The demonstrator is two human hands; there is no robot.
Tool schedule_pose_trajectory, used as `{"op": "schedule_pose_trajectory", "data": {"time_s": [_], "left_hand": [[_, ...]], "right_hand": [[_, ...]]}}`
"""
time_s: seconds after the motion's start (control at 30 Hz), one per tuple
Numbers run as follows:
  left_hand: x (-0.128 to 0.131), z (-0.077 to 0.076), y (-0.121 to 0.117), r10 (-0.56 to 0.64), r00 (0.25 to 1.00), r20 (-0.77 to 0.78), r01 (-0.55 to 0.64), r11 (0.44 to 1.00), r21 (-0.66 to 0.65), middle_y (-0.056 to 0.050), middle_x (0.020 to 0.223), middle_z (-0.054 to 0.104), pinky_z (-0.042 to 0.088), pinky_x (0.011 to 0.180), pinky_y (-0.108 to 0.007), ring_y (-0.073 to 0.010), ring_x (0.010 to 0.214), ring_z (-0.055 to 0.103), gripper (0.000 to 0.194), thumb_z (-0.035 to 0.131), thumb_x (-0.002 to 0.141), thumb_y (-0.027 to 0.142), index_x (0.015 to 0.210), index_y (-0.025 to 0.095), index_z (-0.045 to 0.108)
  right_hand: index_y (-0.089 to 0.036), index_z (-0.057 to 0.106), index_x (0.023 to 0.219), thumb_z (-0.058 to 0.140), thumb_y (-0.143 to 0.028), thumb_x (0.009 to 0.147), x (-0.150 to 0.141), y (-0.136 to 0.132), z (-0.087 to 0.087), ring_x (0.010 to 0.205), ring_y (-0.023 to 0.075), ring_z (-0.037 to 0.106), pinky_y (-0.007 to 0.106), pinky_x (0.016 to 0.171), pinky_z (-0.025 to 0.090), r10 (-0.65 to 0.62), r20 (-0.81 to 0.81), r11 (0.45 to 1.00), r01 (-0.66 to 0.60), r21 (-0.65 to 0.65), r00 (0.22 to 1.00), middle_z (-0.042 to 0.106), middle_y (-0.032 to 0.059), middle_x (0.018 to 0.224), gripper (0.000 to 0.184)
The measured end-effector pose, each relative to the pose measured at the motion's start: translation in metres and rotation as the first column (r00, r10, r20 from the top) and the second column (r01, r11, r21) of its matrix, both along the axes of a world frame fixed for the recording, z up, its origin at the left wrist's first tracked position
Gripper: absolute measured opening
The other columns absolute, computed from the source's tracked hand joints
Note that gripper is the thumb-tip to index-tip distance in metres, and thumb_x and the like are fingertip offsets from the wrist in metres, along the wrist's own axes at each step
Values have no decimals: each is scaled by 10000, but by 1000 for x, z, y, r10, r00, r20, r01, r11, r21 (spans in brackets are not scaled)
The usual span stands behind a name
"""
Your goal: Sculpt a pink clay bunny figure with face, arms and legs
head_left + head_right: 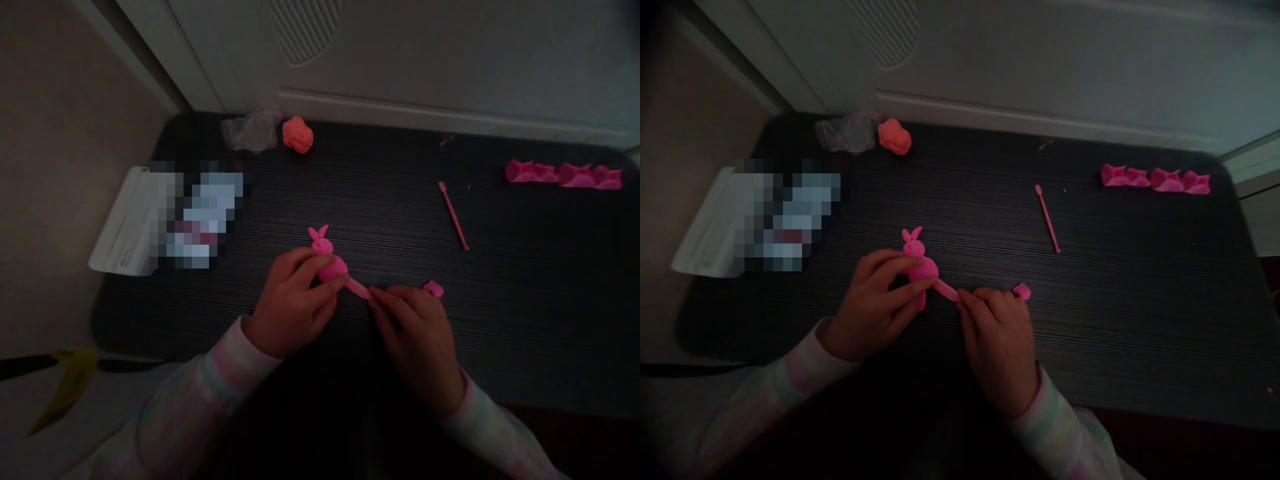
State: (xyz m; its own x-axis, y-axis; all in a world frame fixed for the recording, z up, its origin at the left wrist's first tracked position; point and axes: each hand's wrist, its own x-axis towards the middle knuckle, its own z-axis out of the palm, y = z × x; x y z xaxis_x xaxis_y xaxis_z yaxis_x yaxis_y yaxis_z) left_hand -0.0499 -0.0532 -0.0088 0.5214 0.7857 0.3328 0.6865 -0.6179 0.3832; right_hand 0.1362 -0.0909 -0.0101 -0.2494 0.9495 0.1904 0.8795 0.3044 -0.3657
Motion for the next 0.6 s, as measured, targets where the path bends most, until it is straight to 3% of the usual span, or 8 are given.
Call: {"op": "schedule_pose_trajectory", "data": {"time_s": [0.3,0.43,0.6], "left_hand": [[3,1,-3,15,997,-73,-17,1000,-25,-71,1113,559,388,844,-417,-253,1052,413,272,518,752,197,1011,188,599],[0,1,-4,29,1000,8,-29,999,23,-88,1079,568,402,836,-401,-239,1014,433,252,536,735,186,975,168,612],[-6,1,-3,133,981,139,-144,987,71,-81,988,589,420,811,-395,-217,954,458,218,534,722,135,921,161,619]], "right_hand": [[-176,606,896,493,-211,808,-1,0,0,745,180,519,337,663,388,-13,-13,1000,13,-14,1000,591,57,840,148],[-169,605,890,491,-202,808,-1,-1,0,758,183,521,339,662,393,-15,-28,1000,15,-8,999,591,63,850,144],[-168,601,912,498,-200,805,-1,-2,-1,752,178,516,332,660,402,-29,-60,1000,30,3,998,587,61,834,152]]}}
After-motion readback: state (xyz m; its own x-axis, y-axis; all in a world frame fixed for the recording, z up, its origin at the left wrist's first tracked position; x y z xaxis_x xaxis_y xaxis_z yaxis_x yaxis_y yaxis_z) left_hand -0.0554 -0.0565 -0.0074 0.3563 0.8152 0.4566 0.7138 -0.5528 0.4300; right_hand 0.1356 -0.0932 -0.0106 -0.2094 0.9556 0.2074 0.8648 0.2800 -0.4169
